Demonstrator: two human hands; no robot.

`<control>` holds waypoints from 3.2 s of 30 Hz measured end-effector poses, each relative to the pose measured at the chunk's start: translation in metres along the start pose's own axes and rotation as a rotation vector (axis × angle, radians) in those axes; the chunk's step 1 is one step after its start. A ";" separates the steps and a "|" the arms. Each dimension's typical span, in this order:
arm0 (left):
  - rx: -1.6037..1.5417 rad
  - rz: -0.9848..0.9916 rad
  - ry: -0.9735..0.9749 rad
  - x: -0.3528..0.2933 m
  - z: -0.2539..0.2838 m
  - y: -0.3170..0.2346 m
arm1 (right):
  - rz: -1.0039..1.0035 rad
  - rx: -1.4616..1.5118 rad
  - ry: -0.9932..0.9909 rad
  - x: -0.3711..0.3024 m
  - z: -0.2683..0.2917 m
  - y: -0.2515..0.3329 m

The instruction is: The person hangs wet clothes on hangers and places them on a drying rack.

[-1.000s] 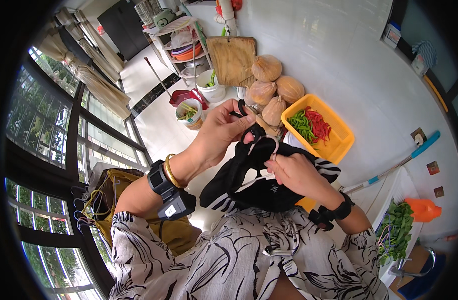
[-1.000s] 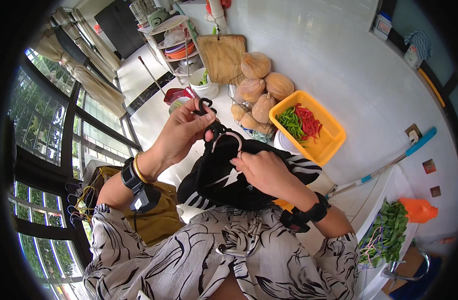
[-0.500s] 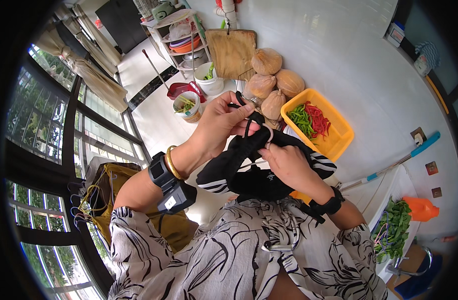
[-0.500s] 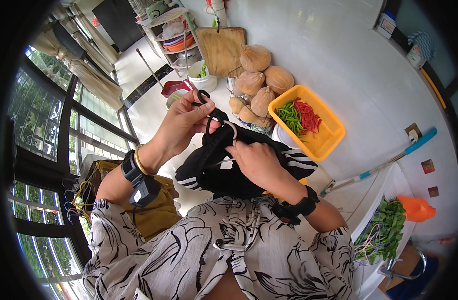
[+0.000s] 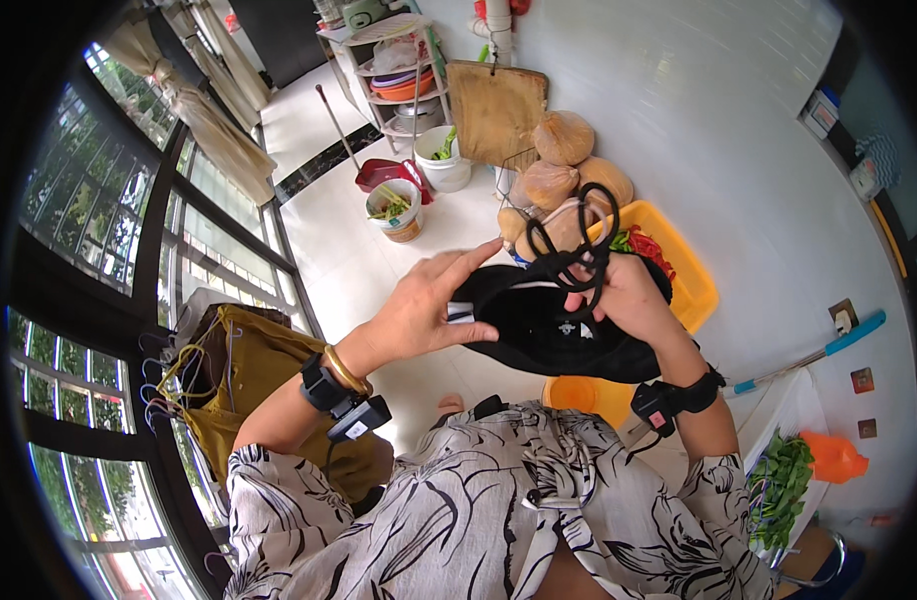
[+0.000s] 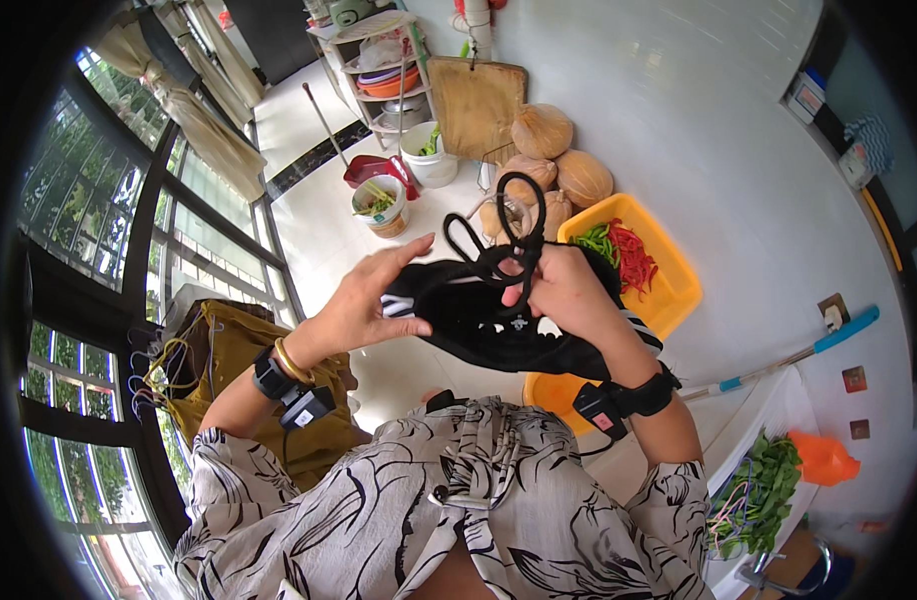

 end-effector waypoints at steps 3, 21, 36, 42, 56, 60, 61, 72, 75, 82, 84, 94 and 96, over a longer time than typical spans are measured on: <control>0.081 0.019 0.105 -0.024 -0.005 0.009 | -0.019 0.144 0.060 0.011 -0.003 0.016; 0.175 0.997 -0.435 -0.159 0.053 -0.053 | 0.716 -0.280 0.375 0.096 -0.104 0.077; 0.007 1.395 -1.283 -0.256 0.034 -0.196 | 1.321 -0.397 1.232 0.074 -0.280 0.165; 0.606 1.648 -1.266 -0.301 0.071 -0.197 | 1.124 -0.124 1.282 0.067 -0.379 0.218; 2.114 1.835 -0.012 -0.348 0.150 -0.256 | 1.020 -0.358 1.288 0.081 -0.484 0.247; 2.053 1.868 0.025 -0.346 0.149 -0.264 | 1.018 -0.465 1.278 0.070 -0.482 0.246; 2.047 1.878 0.033 -0.346 0.149 -0.268 | 1.015 -0.443 1.317 0.067 -0.480 0.242; 1.735 1.725 -0.450 -0.316 0.142 -0.272 | 1.156 -0.160 1.117 0.081 -0.455 0.192; 1.669 1.483 -0.594 -0.293 0.131 -0.242 | 1.102 -0.133 0.997 0.109 -0.398 0.177; 0.951 0.945 -0.589 -0.215 0.116 -0.102 | 0.358 -0.266 0.737 0.165 -0.195 0.049; 0.777 0.745 -0.526 -0.172 0.104 -0.062 | 0.231 -0.197 0.579 0.151 -0.131 0.000; 0.116 -0.019 -0.091 0.021 -0.037 0.049 | -0.149 -0.122 -0.222 -0.034 0.022 -0.111; -0.026 -0.205 0.003 0.065 -0.066 0.044 | -0.159 -0.083 -0.439 -0.084 0.027 -0.122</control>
Point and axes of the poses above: each hand's wrist, its own x-axis towards the middle knuckle, its own z-axis out of the back of the hand, y = z × x, the point moved 1 cm from there along x, towards the middle knuckle, and after that the axes turned 1 degree about -y, right-handed, at the moved point
